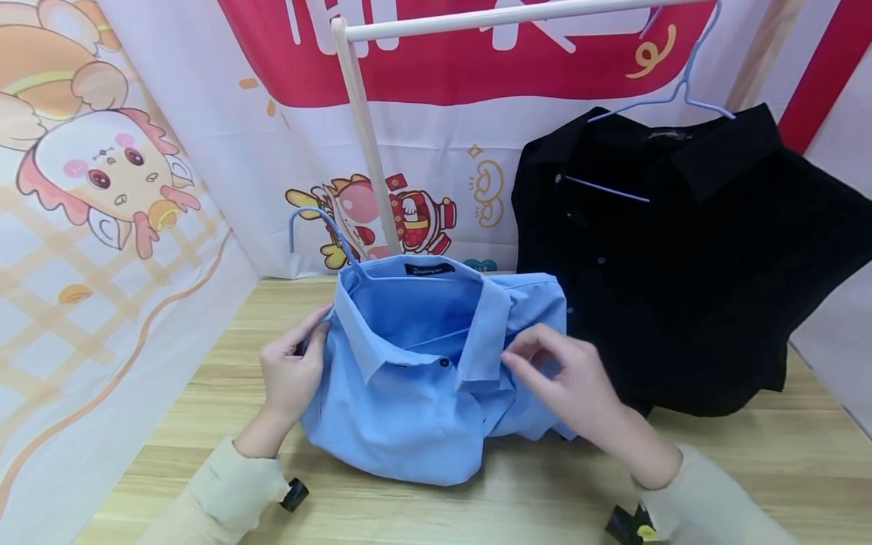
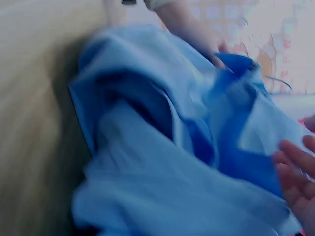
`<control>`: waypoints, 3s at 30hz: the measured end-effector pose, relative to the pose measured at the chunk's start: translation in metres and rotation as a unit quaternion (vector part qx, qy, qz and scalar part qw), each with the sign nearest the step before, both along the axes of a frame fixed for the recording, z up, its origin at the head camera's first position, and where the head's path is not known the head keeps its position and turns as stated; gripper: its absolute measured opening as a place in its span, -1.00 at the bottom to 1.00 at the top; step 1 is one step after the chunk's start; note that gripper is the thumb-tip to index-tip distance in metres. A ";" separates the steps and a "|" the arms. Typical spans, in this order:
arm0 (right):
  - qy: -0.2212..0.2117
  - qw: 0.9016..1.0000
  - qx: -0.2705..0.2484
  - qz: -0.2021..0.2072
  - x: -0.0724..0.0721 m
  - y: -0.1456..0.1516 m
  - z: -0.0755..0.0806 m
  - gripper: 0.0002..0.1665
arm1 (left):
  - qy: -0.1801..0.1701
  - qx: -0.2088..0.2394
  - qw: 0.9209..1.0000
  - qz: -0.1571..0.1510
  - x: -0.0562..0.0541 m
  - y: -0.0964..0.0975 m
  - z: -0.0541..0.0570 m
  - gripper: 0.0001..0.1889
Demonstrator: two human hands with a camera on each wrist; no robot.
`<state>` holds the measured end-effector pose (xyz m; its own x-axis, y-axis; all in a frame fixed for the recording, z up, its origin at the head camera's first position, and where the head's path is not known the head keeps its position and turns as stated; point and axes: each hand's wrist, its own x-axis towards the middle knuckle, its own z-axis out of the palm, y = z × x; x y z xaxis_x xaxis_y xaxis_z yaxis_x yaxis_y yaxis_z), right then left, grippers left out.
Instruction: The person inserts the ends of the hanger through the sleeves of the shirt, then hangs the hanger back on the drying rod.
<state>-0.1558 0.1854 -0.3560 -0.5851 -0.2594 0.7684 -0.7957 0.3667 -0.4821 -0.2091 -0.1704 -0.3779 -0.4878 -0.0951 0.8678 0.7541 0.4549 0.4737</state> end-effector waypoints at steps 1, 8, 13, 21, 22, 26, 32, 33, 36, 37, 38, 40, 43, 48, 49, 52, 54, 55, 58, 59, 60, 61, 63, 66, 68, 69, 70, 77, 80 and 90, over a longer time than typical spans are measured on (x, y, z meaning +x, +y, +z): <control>0.025 0.999 -0.013 -0.017 -0.003 0.004 0.001 -0.73 | 0.000 -0.002 1.000 -0.001 0.000 0.000 -0.001 -0.72; 0.049 0.990 -0.052 -0.120 -0.018 0.022 0.003 -0.46 | 0.002 -0.029 0.999 -0.024 -0.001 -0.002 0.000 -0.72; -0.011 0.991 -0.006 -0.132 -0.019 0.023 0.005 -0.49 | 0.013 -0.067 0.996 -0.049 0.000 -0.003 0.000 -0.69; 0.009 0.983 0.043 -0.177 -0.029 0.026 0.002 -0.50 | -0.003 -0.040 0.997 -0.062 0.004 -0.001 0.003 -0.70; -0.001 0.983 0.033 -0.179 -0.030 0.028 0.001 -0.49 | -0.006 -0.033 0.998 -0.057 0.003 -0.002 0.003 -0.71; -0.059 0.982 -0.028 -0.177 -0.030 0.034 -0.005 -0.52 | -0.016 -0.018 0.999 -0.032 0.002 -0.002 0.003 -0.72; -0.085 0.977 -0.070 -0.182 -0.029 0.038 -0.009 -0.83 | -0.045 -0.010 0.999 -0.009 -0.002 -0.005 0.001 -0.71; -0.078 0.978 -0.070 -0.178 -0.028 0.037 -0.009 -0.83 | -0.052 -0.010 0.999 -0.005 -0.002 -0.005 0.001 -0.71; -0.050 0.984 -0.064 -0.162 -0.025 0.035 -0.009 -0.77 | -0.073 -0.010 0.997 0.002 -0.003 -0.005 0.000 -0.71; -0.040 0.985 -0.060 -0.156 -0.023 0.033 -0.008 -0.76 | -0.079 -0.007 0.997 0.002 -0.003 -0.004 0.000 -0.70; -0.030 0.987 -0.057 -0.150 -0.022 0.032 -0.008 -0.74 | -0.084 -0.004 0.996 0.004 -0.003 -0.004 0.000 -0.70; -0.011 0.988 -0.050 -0.144 -0.020 0.028 -0.008 -0.70 | -0.087 0.002 0.996 0.003 -0.002 -0.002 0.000 -0.70; 0.016 0.990 -0.035 -0.137 -0.018 0.023 -0.009 -0.63 | -0.089 0.009 0.996 -0.005 -0.001 0.002 0.002 -0.71; 0.043 0.989 -0.017 -0.137 -0.016 0.016 -0.014 -0.60 | -0.093 0.021 0.995 -0.021 0.002 0.008 0.003 -0.72; 0.047 0.989 -0.015 -0.141 -0.016 0.015 -0.014 -0.61 | -0.095 0.024 0.995 -0.022 0.003 0.008 0.003 -0.71; 0.062 0.987 0.005 -0.147 -0.014 0.015 -0.016 -0.79 | -0.098 0.023 0.995 -0.023 0.005 0.009 0.002 -0.70; 0.074 0.986 0.030 -0.148 -0.013 0.017 -0.017 -0.87 | -0.099 0.020 0.995 -0.024 0.005 0.009 0.001 -0.70; 0.078 0.985 0.044 -0.149 -0.012 0.018 -0.016 -0.87 | -0.099 0.019 0.995 -0.025 0.005 0.009 0.001 -0.70; 0.071 0.983 0.075 -0.151 -0.010 0.024 -0.012 -0.88 | -0.086 0.010 0.996 -0.026 0.003 0.008 0.000 -0.70; 0.069 0.983 0.079 -0.151 -0.010 0.026 -0.009 -0.89 | -0.077 0.006 0.997 -0.027 0.003 0.007 0.000 -0.70; 0.067 0.982 0.081 -0.155 -0.010 0.028 -0.007 -0.85 | -0.067 0.001 0.997 -0.028 0.002 0.007 0.000 -0.69; 0.067 0.982 0.084 -0.159 -0.010 0.030 -0.004 -0.76 | -0.054 -0.006 0.998 -0.028 0.001 0.007 0.000 -0.70; 0.075 0.980 0.088 -0.162 -0.012 0.032 0.001 -0.48 | -0.031 -0.022 0.999 -0.036 0.000 0.007 0.000 -0.69; 0.081 0.978 0.110 -0.158 -0.015 0.030 0.008 -0.21 | -0.002 -0.056 0.997 -0.058 0.002 0.007 0.002 -0.69; 0.069 0.980 0.127 -0.139 -0.018 0.026 0.011 -0.30 | 0.004 -0.078 0.994 -0.081 0.003 0.007 0.003 -0.68; 0.058 0.981 0.130 -0.132 -0.019 0.023 0.012 -0.41 | 0.006 -0.086 0.992 -0.089 0.004 0.008 0.003 -0.68; 0.046 0.982 0.131 -0.125 -0.020 0.021 0.013 -0.52 | 0.004 -0.092 0.991 -0.098 0.005 0.008 0.003 -0.68; -0.024 0.987 0.096 -0.127 -0.025 0.005 0.017 -0.74 | -0.030 -0.096 0.986 -0.133 0.006 0.006 -0.002 -0.66; -0.037 0.986 0.103 -0.129 -0.026 0.001 0.020 -0.82 | -0.045 -0.096 0.984 -0.146 0.006 0.005 -0.004 -0.67; -0.079 0.986 0.114 -0.094 -0.020 0.000 0.028 -0.82 | -0.092 -0.120 0.976 -0.160 0.004 -0.002 -0.002 -0.69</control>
